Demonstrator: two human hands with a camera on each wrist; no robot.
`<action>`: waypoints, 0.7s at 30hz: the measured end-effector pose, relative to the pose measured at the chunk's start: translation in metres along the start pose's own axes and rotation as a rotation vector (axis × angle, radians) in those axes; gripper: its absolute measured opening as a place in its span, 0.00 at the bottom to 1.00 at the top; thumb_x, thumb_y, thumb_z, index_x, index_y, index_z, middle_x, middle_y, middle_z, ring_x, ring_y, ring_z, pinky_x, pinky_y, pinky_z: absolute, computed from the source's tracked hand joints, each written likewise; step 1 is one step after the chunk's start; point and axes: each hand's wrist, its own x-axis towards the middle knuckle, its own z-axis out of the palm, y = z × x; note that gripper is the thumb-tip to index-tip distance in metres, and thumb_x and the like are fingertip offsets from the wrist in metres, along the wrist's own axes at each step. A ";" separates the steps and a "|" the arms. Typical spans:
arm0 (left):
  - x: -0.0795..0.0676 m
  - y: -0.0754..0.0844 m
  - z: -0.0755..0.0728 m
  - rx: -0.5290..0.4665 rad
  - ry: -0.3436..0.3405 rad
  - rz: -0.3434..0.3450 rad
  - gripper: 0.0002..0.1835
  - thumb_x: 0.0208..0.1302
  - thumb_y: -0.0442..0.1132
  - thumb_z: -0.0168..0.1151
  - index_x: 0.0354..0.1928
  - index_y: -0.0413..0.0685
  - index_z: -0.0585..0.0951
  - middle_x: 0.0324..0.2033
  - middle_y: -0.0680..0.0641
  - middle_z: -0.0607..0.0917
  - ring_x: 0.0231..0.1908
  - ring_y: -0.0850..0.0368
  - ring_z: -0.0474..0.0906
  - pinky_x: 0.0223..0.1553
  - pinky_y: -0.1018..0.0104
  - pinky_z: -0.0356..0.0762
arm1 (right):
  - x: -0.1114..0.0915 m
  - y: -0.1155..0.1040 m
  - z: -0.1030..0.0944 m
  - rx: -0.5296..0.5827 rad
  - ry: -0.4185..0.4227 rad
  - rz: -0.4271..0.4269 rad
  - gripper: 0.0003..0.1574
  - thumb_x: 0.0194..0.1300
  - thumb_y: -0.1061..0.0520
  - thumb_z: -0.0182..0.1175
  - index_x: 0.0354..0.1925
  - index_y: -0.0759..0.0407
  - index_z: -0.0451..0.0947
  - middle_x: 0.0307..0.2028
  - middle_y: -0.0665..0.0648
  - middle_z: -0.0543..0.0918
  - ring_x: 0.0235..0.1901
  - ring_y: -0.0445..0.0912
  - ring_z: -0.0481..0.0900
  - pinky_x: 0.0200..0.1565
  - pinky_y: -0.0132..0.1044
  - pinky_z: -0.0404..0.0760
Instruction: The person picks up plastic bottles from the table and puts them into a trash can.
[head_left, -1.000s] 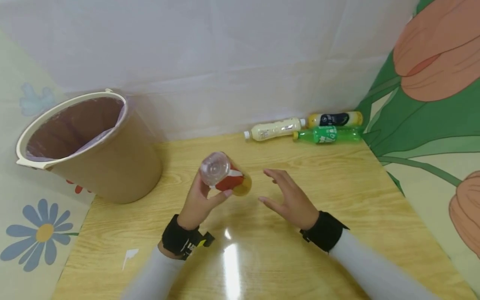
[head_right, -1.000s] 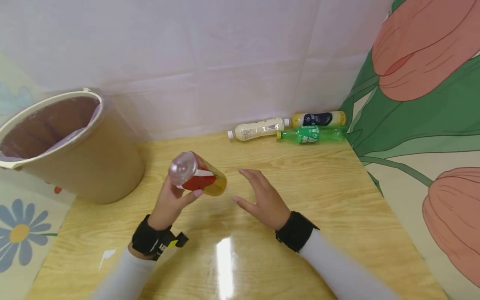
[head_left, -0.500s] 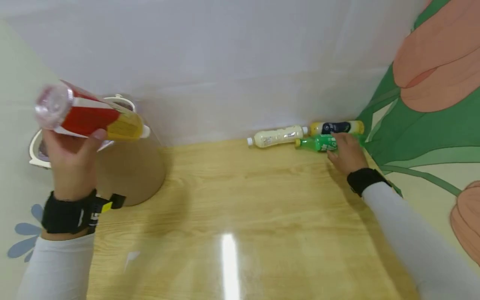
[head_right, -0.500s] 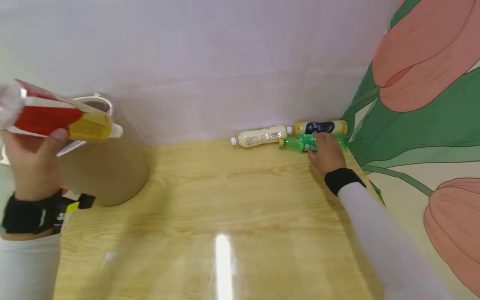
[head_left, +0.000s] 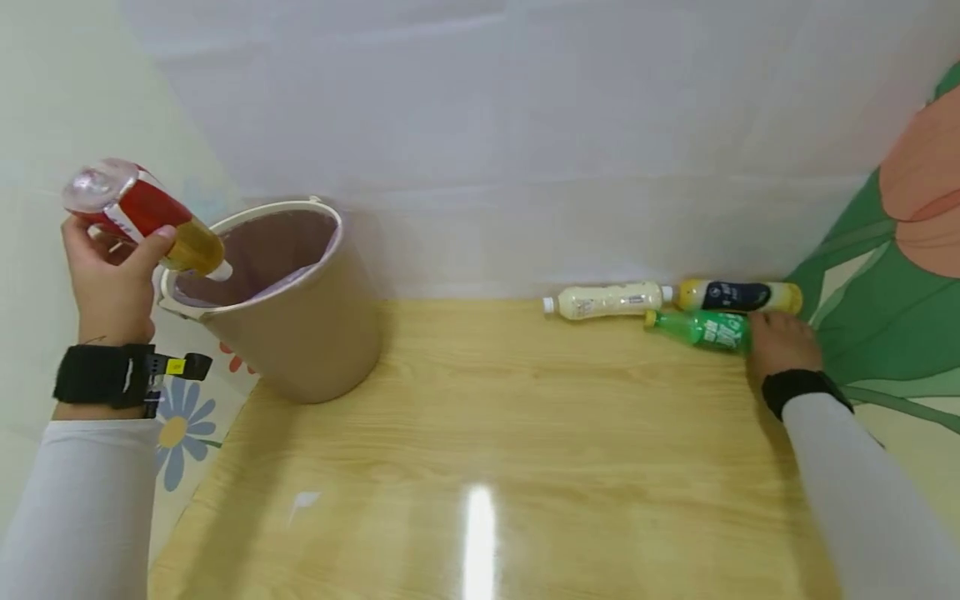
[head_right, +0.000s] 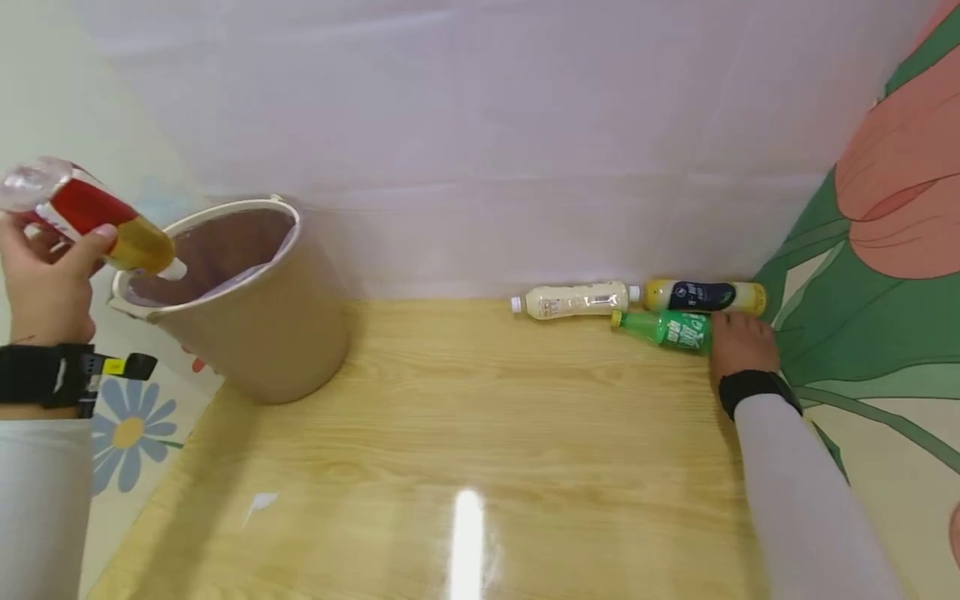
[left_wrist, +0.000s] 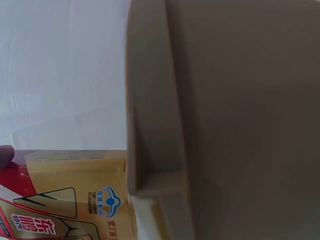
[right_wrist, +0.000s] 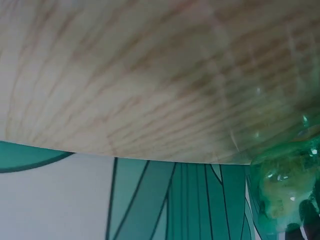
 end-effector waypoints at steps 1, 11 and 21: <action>0.000 -0.002 0.000 0.006 -0.002 -0.010 0.40 0.54 0.31 0.69 0.64 0.61 0.59 0.60 0.50 0.65 0.57 0.58 0.64 0.64 0.64 0.56 | -0.004 0.001 -0.001 -0.005 -0.003 0.001 0.31 0.51 0.76 0.51 0.55 0.78 0.59 0.46 0.83 0.63 0.48 0.75 0.59 0.49 0.70 0.58; -0.003 0.002 0.014 0.187 0.007 0.023 0.43 0.54 0.36 0.71 0.68 0.64 0.57 0.61 0.53 0.66 0.60 0.62 0.61 0.65 0.60 0.52 | -0.012 -0.015 -0.008 0.126 0.102 0.054 0.42 0.44 0.71 0.65 0.58 0.73 0.61 0.46 0.79 0.66 0.45 0.73 0.63 0.48 0.68 0.60; -0.072 -0.020 0.083 0.050 -0.491 0.280 0.32 0.51 0.19 0.64 0.60 0.41 0.71 0.50 0.39 0.77 0.50 0.49 0.73 0.50 0.68 0.73 | -0.030 -0.147 -0.050 0.527 0.071 0.113 0.44 0.56 0.61 0.68 0.66 0.62 0.59 0.53 0.69 0.67 0.50 0.62 0.67 0.49 0.61 0.66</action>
